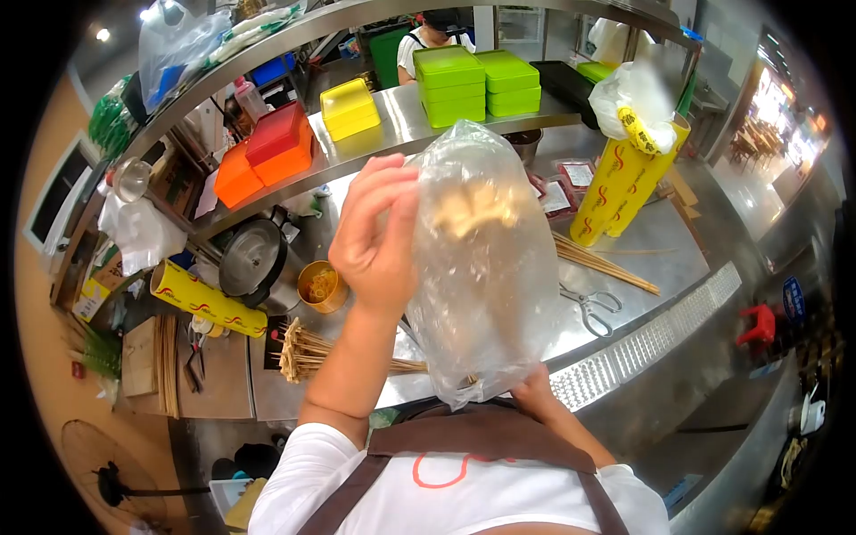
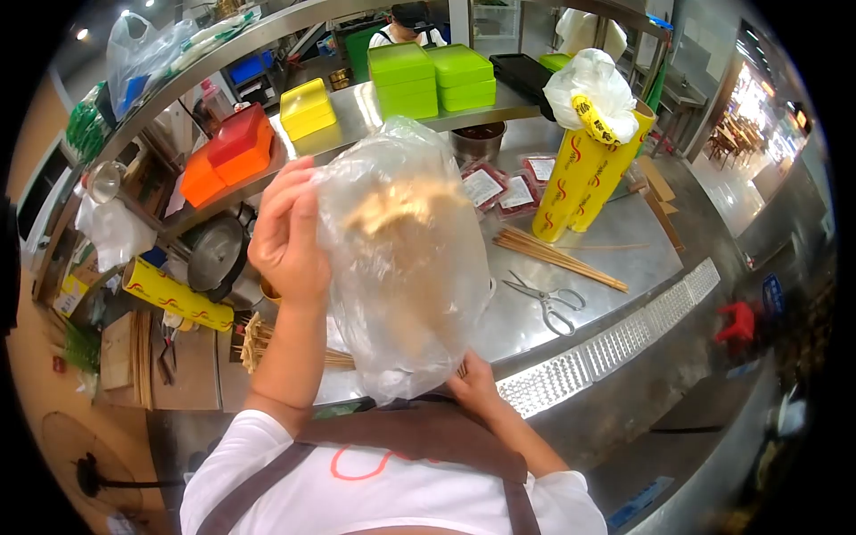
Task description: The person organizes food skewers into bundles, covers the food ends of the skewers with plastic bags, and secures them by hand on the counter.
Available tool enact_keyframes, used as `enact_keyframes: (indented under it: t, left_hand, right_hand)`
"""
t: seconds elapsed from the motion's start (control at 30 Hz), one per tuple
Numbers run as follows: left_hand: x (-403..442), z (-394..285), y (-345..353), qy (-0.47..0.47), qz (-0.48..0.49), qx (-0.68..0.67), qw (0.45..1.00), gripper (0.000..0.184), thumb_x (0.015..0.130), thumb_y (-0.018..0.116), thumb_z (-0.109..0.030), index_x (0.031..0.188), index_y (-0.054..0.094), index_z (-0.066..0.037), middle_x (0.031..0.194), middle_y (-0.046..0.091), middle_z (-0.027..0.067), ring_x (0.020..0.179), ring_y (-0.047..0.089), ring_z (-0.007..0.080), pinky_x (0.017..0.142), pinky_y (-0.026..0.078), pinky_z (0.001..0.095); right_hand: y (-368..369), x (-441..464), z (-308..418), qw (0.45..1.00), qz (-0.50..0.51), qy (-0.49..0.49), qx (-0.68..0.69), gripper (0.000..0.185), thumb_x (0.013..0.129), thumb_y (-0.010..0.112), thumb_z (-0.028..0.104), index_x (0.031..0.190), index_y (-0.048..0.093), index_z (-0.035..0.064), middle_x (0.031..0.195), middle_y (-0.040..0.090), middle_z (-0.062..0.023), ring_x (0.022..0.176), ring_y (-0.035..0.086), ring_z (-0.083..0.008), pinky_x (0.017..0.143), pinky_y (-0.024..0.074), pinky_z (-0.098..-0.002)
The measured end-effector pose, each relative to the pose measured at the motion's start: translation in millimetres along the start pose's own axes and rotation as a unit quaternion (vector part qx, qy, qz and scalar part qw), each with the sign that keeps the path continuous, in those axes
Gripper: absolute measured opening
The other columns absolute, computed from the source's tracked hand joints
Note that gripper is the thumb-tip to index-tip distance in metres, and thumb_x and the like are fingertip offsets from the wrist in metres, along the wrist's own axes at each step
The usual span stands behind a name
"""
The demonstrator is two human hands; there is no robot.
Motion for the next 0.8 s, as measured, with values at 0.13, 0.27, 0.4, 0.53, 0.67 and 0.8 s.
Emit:
enact_keyframes:
  t: [0.13,0.27,0.4,0.53,0.67,0.8]
  left_hand:
    - [-23.6,-24.9,8.8,0.110,0.053,0.091,0.988,0.026,0.085,0.063,-0.025,0.097,0.062,-0.002,0.118,0.055,0.0178,0.118,0.046,0.0325,0.102,0.028,0.0485]
    - [-57.8,22.1,1.2,-0.104,-0.030,-0.026,0.994,0.107,0.074,0.058,-0.066,0.144,0.007,-0.002,0.150,0.005,0.0198,0.139,0.005,0.0325,0.109,0.007,0.0503]
    - [-125.8,50.3,8.2,-0.287,0.026,-0.068,0.955,0.122,0.070,0.060,-0.070,0.143,-0.010,-0.002,0.151,-0.001,0.0174,0.139,0.002,0.0284,0.111,0.006,0.0407]
    - [-183.0,48.4,39.6,-0.399,0.259,-0.149,0.867,0.086,0.079,0.068,-0.030,0.139,0.017,0.003,0.133,0.042,0.0208,0.117,0.047,0.0260,0.093,0.043,0.0378]
    - [-158.2,59.8,19.4,-0.546,0.095,-0.163,0.817,0.017,0.078,0.063,-0.008,0.090,0.058,0.002,0.081,0.061,0.0099,0.072,0.061,0.0183,0.069,0.051,0.0306]
    - [-163.6,51.7,14.3,-0.556,0.078,-0.279,0.779,0.011,0.080,0.057,-0.005,0.090,0.054,0.000,0.071,0.054,0.0065,0.060,0.053,0.0151,0.066,0.052,0.0351]
  right_hand:
    - [-3.4,5.2,11.5,0.998,-0.003,-0.013,-0.057,0.023,0.077,0.059,0.008,0.099,0.062,0.0003,0.093,0.064,-0.0181,0.085,0.063,-0.0264,0.077,0.0482,-0.0337]
    - [3.5,10.2,-4.6,0.985,0.035,0.118,-0.118,0.026,0.079,0.060,0.011,0.102,0.060,-0.0008,0.091,0.062,-0.0210,0.078,0.062,-0.0315,0.070,0.0487,-0.0359]
    - [21.3,25.2,31.6,0.995,-0.039,-0.007,-0.090,0.034,0.077,0.061,0.013,0.108,0.056,-0.0010,0.085,0.061,-0.0219,0.072,0.060,-0.0370,0.066,0.0480,-0.0415]
    - [53.3,42.7,42.3,0.990,0.012,-0.026,-0.138,0.047,0.077,0.062,0.014,0.119,0.049,-0.0022,0.095,0.061,-0.0223,0.083,0.060,-0.0381,0.072,0.0484,-0.0427]
    - [43.6,36.4,94.3,0.972,-0.113,-0.191,-0.077,0.052,0.077,0.064,0.015,0.122,0.047,-0.0024,0.105,0.059,-0.0210,0.094,0.058,-0.0380,0.080,0.0477,-0.0402]
    - [7.5,53.9,67.7,0.970,-0.011,-0.228,-0.077,0.063,0.073,0.072,0.016,0.125,0.044,-0.0035,0.114,0.054,-0.0201,0.109,0.051,-0.0329,0.093,0.0399,-0.0392]
Point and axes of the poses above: each hand's wrist, its own x-axis towards the middle knuckle, its own y-axis out of the palm, z = x × y, the point moved 8 cm from there along x, towards the middle knuckle
